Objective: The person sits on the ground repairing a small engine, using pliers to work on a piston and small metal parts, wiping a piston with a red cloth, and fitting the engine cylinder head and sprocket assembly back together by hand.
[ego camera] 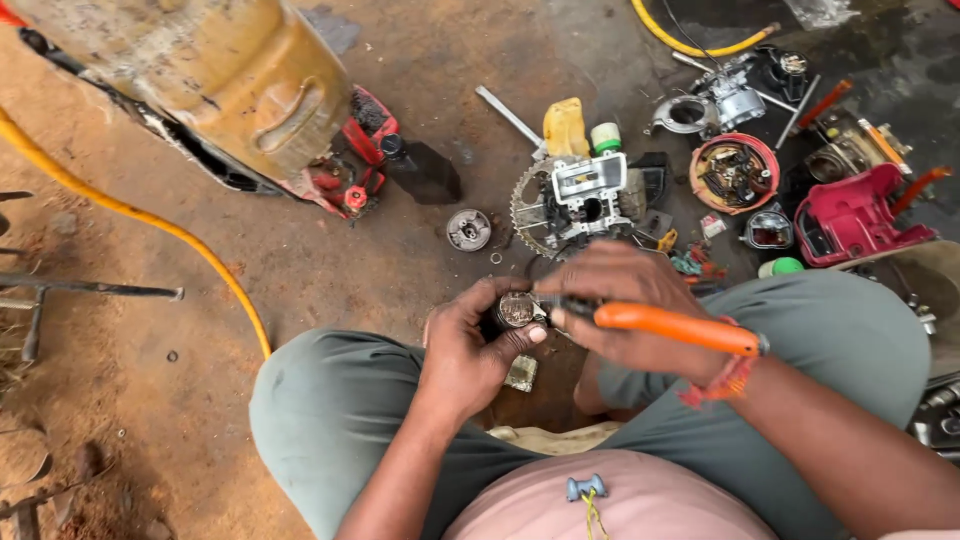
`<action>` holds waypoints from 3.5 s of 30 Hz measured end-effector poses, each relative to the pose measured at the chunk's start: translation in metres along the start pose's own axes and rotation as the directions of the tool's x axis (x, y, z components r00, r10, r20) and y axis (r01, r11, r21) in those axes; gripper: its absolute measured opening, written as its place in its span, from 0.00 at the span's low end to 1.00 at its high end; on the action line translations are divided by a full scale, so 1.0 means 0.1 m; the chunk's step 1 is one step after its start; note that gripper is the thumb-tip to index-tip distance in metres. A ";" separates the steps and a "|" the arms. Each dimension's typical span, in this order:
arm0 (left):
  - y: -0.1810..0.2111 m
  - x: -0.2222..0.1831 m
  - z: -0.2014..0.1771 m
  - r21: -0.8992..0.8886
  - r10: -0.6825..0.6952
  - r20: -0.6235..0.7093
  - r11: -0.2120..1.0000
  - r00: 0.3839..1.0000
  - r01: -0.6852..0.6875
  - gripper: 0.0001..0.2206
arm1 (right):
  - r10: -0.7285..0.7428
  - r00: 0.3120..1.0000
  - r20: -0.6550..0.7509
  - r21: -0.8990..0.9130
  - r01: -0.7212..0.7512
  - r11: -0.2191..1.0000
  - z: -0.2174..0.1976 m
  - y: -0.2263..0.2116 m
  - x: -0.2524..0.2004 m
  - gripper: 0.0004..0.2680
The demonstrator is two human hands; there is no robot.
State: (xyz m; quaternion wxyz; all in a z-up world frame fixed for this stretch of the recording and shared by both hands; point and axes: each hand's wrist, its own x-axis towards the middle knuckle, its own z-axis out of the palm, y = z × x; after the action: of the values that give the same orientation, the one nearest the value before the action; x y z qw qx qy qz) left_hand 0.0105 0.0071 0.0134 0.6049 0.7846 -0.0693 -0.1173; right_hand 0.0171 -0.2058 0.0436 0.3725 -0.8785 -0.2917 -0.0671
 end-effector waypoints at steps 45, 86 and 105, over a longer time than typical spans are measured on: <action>-0.04 0.10 -0.05 -0.015 0.048 -0.020 0.999 0.999 -0.049 0.18 | -0.037 0.999 -0.006 -0.022 0.037 0.999 0.02 0.10 0.11 0.07; -0.19 0.07 0.08 -0.289 -0.013 0.095 0.956 0.995 0.040 0.20 | -0.013 1.000 0.003 -0.039 0.013 0.999 -0.22 0.23 -0.06 0.11; -1.85 0.48 -0.68 0.271 0.210 -0.102 0.946 0.973 -0.176 0.21 | 0.895 -0.060 -0.443 -0.084 -0.991 -0.108 -0.74 2.64 -3.78 0.15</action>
State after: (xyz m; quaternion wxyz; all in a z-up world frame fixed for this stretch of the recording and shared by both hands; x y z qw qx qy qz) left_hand 0.0687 0.1064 -0.1532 0.5085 0.8525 -0.1213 0.0035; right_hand -0.1373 -0.5771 -0.1928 0.1552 -0.8513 0.4977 0.0590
